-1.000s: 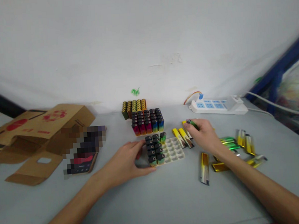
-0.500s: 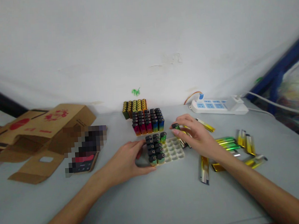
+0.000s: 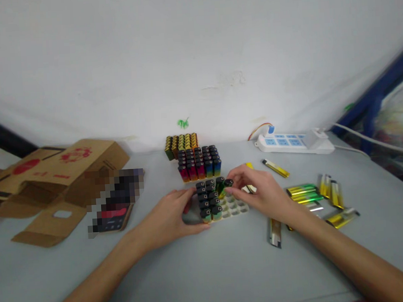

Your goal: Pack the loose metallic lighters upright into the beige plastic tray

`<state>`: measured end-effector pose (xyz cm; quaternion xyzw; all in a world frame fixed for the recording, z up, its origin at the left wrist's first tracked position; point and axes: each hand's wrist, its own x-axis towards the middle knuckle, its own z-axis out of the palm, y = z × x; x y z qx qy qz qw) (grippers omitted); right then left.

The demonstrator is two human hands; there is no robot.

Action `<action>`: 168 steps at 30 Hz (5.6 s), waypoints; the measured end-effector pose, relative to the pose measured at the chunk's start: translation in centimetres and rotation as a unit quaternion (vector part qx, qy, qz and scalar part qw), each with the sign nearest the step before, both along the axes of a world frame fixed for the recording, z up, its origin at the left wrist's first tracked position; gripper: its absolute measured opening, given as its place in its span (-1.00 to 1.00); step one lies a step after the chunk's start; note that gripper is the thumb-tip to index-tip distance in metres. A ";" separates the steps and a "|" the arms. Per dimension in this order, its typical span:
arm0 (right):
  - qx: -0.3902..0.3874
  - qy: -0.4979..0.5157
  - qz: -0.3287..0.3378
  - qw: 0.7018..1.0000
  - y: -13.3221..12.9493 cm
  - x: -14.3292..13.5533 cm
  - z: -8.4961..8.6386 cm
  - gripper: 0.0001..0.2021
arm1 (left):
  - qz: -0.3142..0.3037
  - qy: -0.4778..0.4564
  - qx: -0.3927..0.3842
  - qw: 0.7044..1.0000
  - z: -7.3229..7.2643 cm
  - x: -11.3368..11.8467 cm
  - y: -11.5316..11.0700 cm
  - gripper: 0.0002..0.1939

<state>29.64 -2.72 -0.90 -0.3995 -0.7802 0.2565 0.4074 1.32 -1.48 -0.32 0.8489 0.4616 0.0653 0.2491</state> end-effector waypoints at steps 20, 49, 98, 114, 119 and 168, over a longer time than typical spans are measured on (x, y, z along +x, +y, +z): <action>0.053 -0.072 -0.001 0.996 -0.3 -0.1 0.3 -0.76 | 0.007 -0.011 0.010 1.000 0.2 0.1 -0.1 -0.49; -0.303 -0.325 -0.118 0.888 1.1 19.0 3.7 -0.66 | 0.005 0.008 0.012 1.000 0.0 -0.1 0.1 -0.48; -0.291 0.267 -0.121 0.911 1.6 1.6 0.6 -0.46 | 0.004 -0.004 0.009 1.000 0.1 0.1 0.1 -0.49; -0.286 0.298 -0.107 0.904 1.8 1.4 -0.2 -0.35 | 0.004 0.003 0.000 1.000 0.3 0.2 0.0 -0.50; -0.242 0.252 -0.069 0.934 1.0 1.0 0.6 -0.44 | 0.005 0.008 -0.003 1.000 0.2 0.1 0.1 -0.47; 0.019 -0.099 -0.052 0.994 -0.4 2.8 2.4 -0.62 | 0.006 -0.008 0.011 1.000 0.1 0.0 0.2 -0.48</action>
